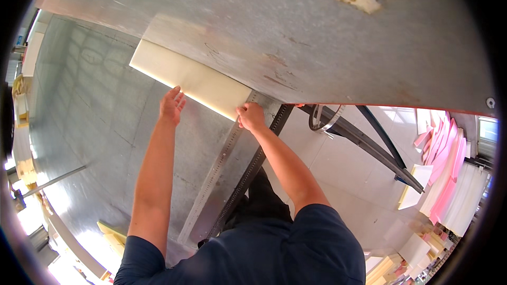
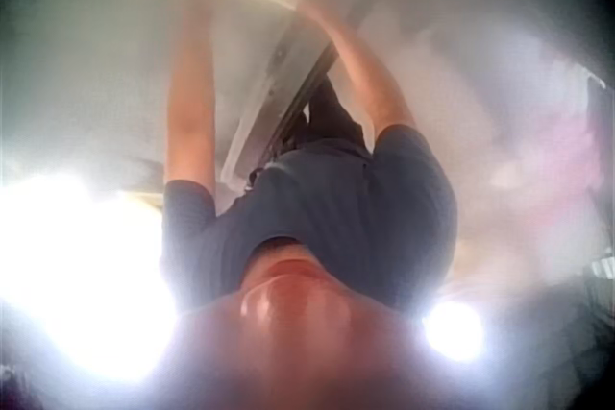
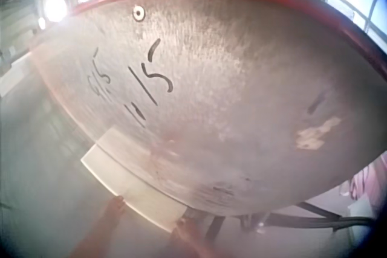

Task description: The person picks up foam sheets, places them on a cutting table, and uses a ruler and marker to measure and mark the foam. They then use a straight-edge cutter to slice the foam into smaller pieces and stack the cut pieces on the table.

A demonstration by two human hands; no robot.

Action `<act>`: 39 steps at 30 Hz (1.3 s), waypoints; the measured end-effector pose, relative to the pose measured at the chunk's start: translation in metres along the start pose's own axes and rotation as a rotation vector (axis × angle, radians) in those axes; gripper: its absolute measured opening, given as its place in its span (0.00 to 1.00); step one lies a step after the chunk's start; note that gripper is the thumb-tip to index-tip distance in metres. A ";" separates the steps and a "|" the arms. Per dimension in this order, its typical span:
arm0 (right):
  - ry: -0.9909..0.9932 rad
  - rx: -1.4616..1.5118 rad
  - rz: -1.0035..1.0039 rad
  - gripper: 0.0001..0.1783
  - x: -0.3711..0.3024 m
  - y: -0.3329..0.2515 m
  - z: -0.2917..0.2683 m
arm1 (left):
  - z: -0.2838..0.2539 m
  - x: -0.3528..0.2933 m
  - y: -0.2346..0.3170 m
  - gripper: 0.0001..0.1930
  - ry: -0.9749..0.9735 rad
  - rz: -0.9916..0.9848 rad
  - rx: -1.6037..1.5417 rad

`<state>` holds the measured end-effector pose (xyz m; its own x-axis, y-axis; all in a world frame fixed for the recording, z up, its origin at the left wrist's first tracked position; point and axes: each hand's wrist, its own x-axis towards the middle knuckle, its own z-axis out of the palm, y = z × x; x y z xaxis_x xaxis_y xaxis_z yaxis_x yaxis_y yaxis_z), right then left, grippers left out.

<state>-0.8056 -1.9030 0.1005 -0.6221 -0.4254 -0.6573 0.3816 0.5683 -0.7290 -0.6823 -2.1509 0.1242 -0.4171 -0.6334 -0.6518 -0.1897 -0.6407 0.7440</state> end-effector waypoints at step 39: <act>-0.690 -0.577 -0.226 0.07 -0.391 0.160 0.382 | -0.798 -0.672 -0.429 0.18 1.776 0.377 -1.178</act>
<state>-0.2403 -1.9148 0.1682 -0.0252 -0.7888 -0.6142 -0.2136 0.6044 -0.7675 0.3888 -1.7967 0.1254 0.8814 0.0563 -0.4690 0.4604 0.1196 0.8796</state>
